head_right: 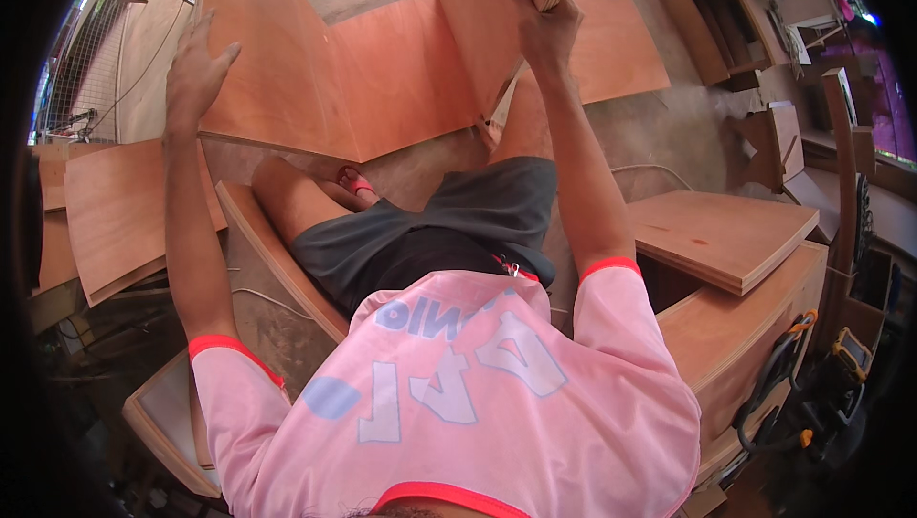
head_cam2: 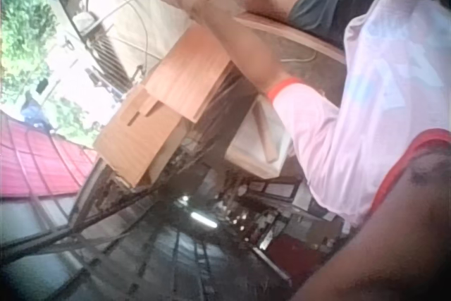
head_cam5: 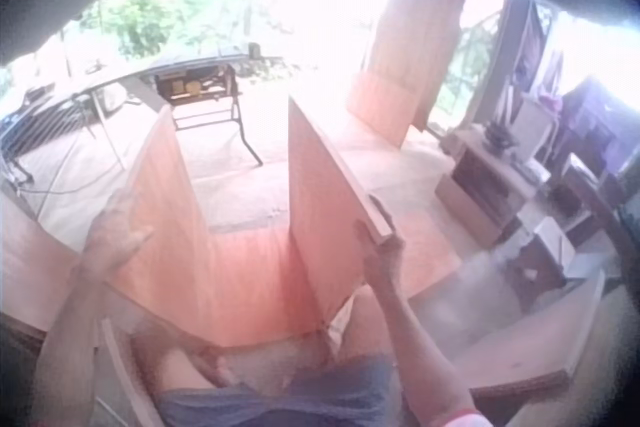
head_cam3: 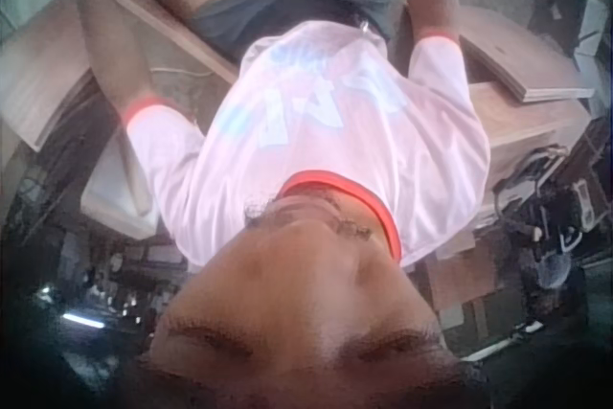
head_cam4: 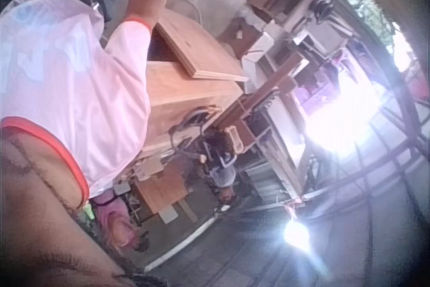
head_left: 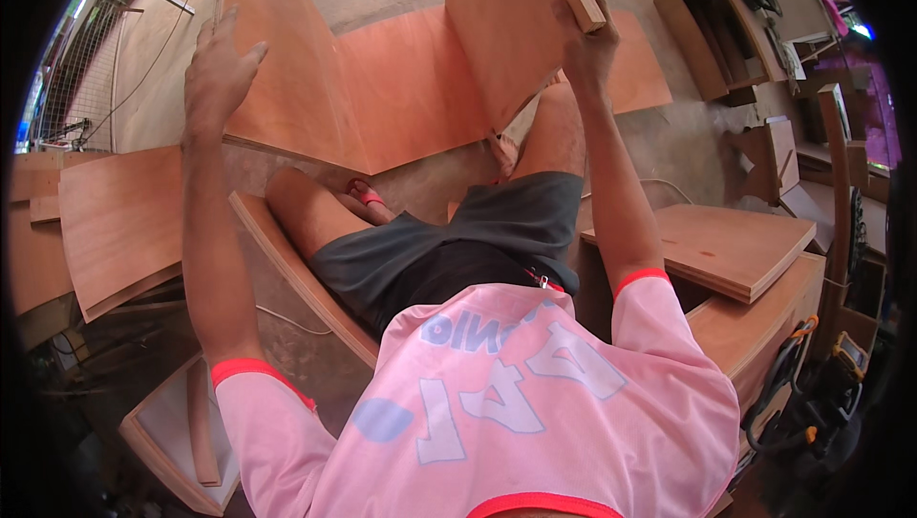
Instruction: The person sits on the floor and repeatedly aligns and stacks several large pinkish wooden panels. They lift, rotate, and place the panels into a small pile, then stand and walk to a workbench to retrieve a small item from a drawer.
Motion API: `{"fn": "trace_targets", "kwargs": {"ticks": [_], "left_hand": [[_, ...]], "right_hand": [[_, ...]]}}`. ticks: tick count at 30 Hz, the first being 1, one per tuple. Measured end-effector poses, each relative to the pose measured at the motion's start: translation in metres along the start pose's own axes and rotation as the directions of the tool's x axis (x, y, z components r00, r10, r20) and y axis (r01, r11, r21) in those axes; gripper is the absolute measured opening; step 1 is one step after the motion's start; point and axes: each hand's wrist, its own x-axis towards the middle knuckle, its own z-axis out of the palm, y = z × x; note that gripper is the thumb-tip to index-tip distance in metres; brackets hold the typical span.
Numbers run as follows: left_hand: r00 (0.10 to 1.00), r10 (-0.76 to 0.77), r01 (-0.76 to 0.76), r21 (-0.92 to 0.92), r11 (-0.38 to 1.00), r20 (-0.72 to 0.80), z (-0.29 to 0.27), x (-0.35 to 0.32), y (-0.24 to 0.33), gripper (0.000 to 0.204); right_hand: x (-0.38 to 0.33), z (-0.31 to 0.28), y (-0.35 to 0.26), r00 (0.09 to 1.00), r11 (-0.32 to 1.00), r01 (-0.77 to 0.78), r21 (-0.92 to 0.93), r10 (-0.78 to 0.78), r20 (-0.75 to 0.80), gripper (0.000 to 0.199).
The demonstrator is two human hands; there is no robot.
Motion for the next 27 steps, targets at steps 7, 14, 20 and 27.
{"fn": "trace_targets", "kwargs": {"ticks": [7, 14, 20, 27], "left_hand": [[1.0, 0.004, -0.004, 0.015, 1.0, -0.009, 0.001, 0.002, 0.001, 0.073], [1.0, 0.017, -0.017, 0.016, 1.0, 0.004, 0.002, 0.005, 0.0, 0.073], [0.999, 0.052, -0.051, 0.038, 0.998, 0.0, 0.003, 0.005, -0.002, 0.074], [0.996, 0.084, -0.085, -0.034, 0.996, -0.019, 0.003, 0.005, 0.002, 0.073]], "right_hand": [[0.005, -0.007, 0.0, 1.0, 1.0, -0.014, 0.014, 0.014, -0.004, 0.047], [0.006, -0.014, 0.0, 1.0, 0.999, -0.028, -0.018, 0.028, 0.002, 0.046], [0.004, -0.011, 0.0, 1.0, 0.999, -0.031, -0.02, 0.031, 0.003, 0.046], [0.003, -0.011, 0.003, 0.999, 0.998, -0.051, -0.034, 0.051, -0.014, 0.048]]}}
